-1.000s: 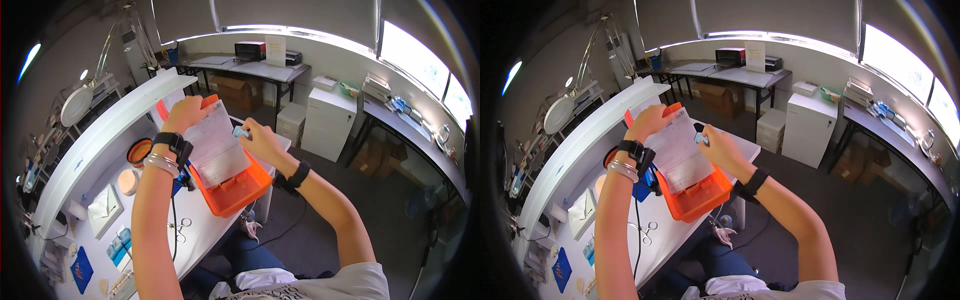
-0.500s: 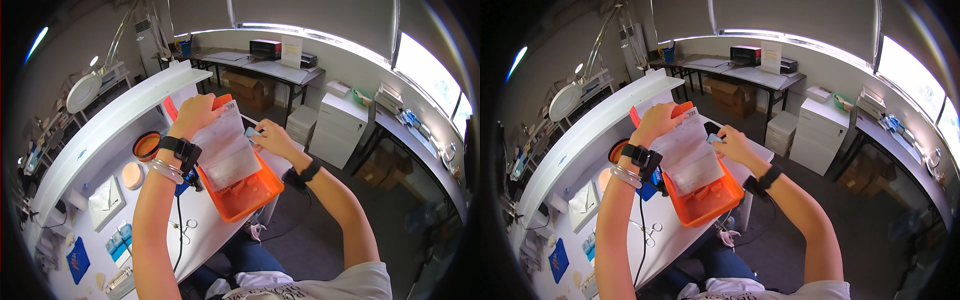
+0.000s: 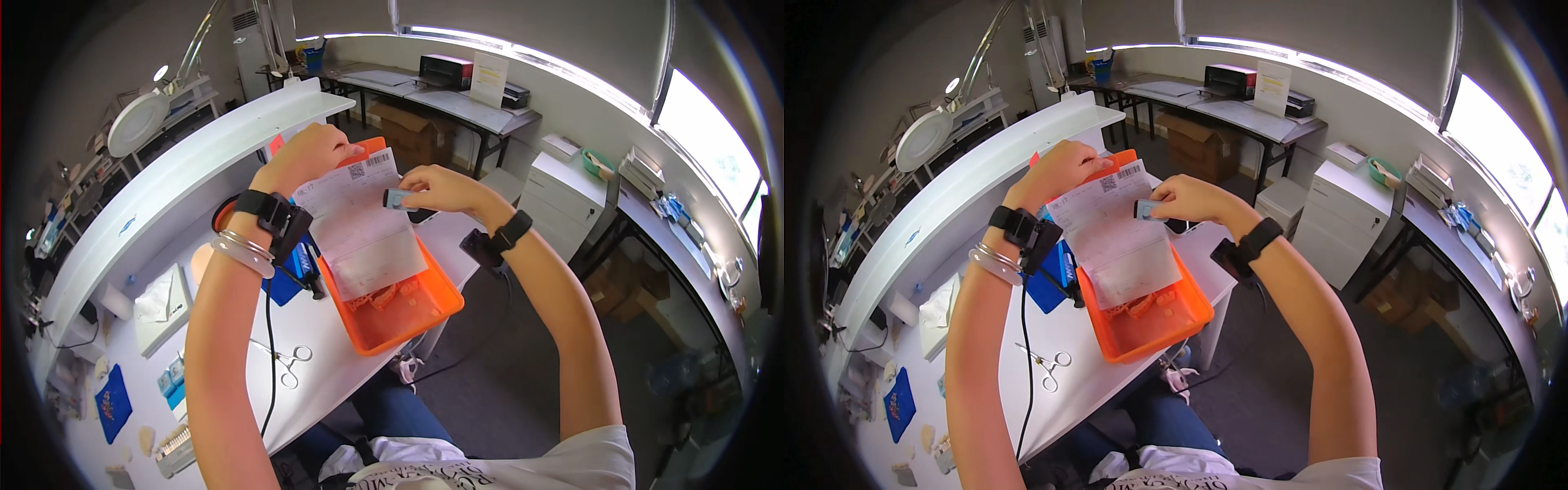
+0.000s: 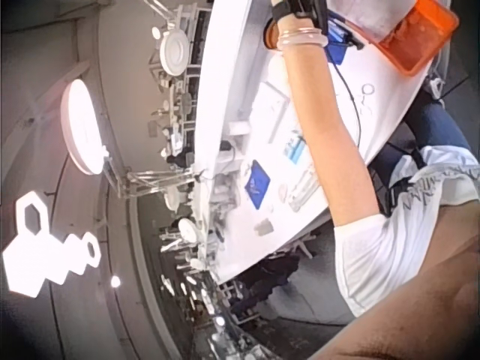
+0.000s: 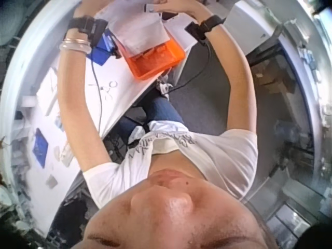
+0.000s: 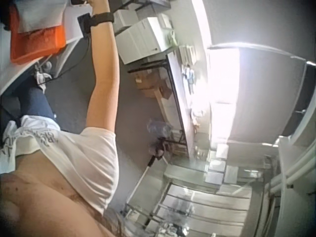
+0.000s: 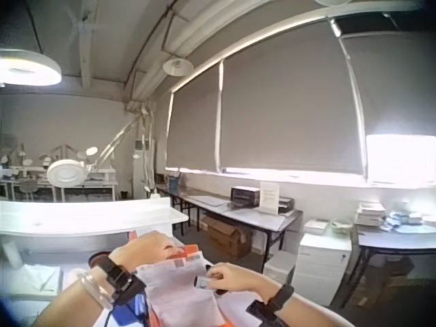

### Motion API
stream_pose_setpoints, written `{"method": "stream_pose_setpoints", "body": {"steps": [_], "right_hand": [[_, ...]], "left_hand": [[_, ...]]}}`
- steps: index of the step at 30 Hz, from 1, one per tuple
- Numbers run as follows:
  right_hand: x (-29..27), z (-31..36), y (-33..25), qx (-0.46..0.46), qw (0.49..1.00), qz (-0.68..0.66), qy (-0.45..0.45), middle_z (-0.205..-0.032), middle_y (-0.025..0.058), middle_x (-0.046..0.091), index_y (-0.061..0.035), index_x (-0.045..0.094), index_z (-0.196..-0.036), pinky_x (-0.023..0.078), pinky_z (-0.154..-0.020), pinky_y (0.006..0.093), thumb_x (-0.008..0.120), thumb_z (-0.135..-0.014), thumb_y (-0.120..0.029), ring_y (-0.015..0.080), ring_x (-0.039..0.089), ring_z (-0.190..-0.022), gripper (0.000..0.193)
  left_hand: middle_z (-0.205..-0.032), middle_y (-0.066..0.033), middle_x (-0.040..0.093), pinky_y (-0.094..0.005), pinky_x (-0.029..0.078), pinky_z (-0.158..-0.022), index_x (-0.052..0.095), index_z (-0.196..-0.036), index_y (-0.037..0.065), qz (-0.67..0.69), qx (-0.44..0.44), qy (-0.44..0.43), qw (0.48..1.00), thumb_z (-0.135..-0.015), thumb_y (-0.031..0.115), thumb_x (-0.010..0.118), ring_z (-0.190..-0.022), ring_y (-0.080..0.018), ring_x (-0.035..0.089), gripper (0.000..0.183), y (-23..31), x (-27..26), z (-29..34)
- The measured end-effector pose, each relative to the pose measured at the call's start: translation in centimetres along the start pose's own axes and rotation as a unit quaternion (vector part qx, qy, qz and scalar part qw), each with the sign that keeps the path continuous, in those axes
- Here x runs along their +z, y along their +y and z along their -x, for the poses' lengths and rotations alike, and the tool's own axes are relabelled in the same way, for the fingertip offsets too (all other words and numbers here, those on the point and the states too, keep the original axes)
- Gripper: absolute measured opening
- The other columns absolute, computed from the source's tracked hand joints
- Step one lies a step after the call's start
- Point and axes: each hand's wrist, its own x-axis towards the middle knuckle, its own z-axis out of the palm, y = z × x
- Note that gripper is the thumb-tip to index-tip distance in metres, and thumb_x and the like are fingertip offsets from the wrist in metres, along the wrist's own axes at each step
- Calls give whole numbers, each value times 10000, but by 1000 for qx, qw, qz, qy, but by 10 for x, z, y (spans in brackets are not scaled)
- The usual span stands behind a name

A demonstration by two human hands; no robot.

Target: Applying stain or paint to a dental tooth model using a brush and a color guide.

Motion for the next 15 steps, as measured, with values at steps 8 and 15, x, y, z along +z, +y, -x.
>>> {"method": "stream_pose_setpoints", "body": {"steps": [8,15], "right_hand": [[9,-11,1,-4,998,-38,43,-813,75,564,65,605,-981,431,-651,263,640,-729,-188,137,532,-736,359],[1,-4,14,29,983,-173,53,-795,57,596,57,610,-1003,446,-654,208,634,-760,-131,93,551,-694,308]], "left_hand": [[-597,-212,513,-367,378,-506,592,-699,-31,-9,13,29,999,-816,291,586,-516,-326,464,343,-4,4,0],[-576,-143,569,-393,402,-538,623,-626,53,-97,43,57,993,-804,347,571,-547,-327,538,348,-5,4,1]]}}
